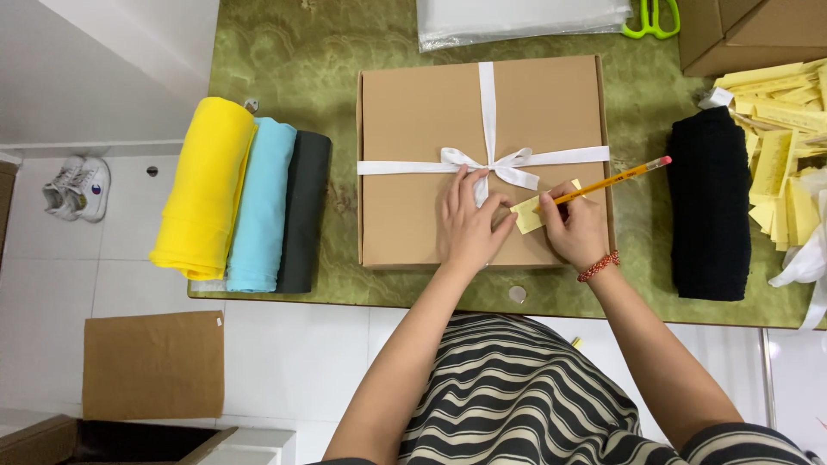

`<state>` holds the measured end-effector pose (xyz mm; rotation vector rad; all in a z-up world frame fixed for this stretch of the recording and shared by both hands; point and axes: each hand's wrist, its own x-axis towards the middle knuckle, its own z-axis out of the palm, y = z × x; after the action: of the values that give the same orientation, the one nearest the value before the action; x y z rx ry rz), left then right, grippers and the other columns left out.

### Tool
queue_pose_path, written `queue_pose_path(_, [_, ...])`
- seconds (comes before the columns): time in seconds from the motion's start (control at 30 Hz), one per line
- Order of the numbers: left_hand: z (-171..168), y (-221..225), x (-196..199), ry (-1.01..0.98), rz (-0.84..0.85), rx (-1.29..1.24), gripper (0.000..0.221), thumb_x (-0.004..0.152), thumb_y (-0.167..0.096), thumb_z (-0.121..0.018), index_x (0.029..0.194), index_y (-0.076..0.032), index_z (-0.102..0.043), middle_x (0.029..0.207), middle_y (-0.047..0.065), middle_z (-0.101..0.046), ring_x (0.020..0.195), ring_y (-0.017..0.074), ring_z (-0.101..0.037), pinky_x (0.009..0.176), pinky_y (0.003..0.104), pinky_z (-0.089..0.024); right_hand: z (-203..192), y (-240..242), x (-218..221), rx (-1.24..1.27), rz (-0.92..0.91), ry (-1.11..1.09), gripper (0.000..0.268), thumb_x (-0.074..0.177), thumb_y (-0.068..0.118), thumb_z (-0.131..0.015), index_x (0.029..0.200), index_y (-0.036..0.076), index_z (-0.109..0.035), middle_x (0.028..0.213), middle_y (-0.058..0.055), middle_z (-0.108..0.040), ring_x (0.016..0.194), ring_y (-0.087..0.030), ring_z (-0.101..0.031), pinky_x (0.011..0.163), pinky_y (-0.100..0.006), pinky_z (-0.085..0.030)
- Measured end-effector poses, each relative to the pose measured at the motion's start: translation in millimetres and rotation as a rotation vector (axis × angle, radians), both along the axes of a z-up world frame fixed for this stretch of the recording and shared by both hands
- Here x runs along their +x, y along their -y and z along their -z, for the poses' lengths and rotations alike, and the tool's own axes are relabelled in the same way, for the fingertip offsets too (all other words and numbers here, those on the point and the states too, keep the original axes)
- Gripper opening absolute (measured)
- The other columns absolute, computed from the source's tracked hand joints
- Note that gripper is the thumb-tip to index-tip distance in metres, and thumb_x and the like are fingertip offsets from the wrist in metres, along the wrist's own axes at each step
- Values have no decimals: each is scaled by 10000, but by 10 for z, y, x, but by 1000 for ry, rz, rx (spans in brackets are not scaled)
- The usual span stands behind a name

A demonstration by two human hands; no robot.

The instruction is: Packaging items into boxes, including tying ribbons and writing on tags

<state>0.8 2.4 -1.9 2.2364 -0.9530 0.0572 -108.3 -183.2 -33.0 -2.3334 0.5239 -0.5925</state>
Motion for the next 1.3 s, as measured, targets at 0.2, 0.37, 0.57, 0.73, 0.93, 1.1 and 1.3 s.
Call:
queue_pose_path(0.2, [47, 9, 5, 11, 7, 6, 245, 894, -415, -796, 1055, -265, -689, 1516, 42, -455, 1600, 361, -291, 1292, 549, -253, 29, 56, -4, -53, 96, 73, 124, 1147, 176, -652, 1047, 104, -658, 757, -208, -693, 783, -452, -715, 653, -502, -531])
queue_pose_path(0.37, [34, 12, 18, 10, 4, 4, 234, 896, -415, -797, 1042, -262, -696, 1503, 43, -465, 1595, 366, -301, 1293, 551, -255, 36, 3, 7, -21, 58, 80, 137, 1133, 180, -671, 1025, 97, -655, 766, -205, -701, 795, -461, -716, 651, -496, -533])
queue_pose_path(0.57, [-17, 6, 6, 10, 0, 7, 237, 901, -410, -795, 1048, -254, -693, 1509, 46, -461, 1594, 366, -303, 1292, 555, -259, 8, -38, 24, -24, -8, 23, 138, 1097, 211, -702, 1001, 116, -673, 752, -164, -722, 780, -417, -736, 659, -471, -557])
queue_pose_path(0.73, [-8, 15, 9, -8, 2, 21, 229, 906, -412, -793, 1044, -260, -692, 1514, 38, -452, 1596, 359, -296, 1288, 546, -266, 66, -12, 27, -17, -31, 4, 151, 1105, 230, -697, 1006, 117, -682, 750, -177, -715, 769, -423, -734, 647, -466, -553])
queue_pose_path(0.93, [-32, 3, 3, -5, -4, 33, 231, 909, -418, -790, 1053, -264, -696, 1514, 33, -451, 1598, 354, -295, 1292, 543, -272, 93, -2, 25, -36, -39, -29, 149, 1103, 248, -701, 1022, 124, -685, 760, -172, -718, 782, -413, -739, 658, -473, -559])
queue_pose_path(1.1, [-36, 10, -2, -4, -7, 15, 224, 901, -411, -796, 1035, -261, -697, 1505, 36, -459, 1594, 363, -302, 1280, 538, -272, 86, 11, 29, -24, -49, -24, 153, 1105, 229, -700, 1011, 110, -682, 733, -179, -701, 736, -408, -728, 617, -457, -542])
queue_pose_path(1.3, [-15, 16, 0, -10, -3, 24, 225, 903, -410, -795, 1035, -257, -698, 1512, 39, -459, 1597, 365, -294, 1279, 542, -268, 71, 3, 45, -13, -48, -5, 123, 1100, 221, -702, 1023, 126, -687, 743, -159, -712, 739, -395, -732, 625, -452, -547])
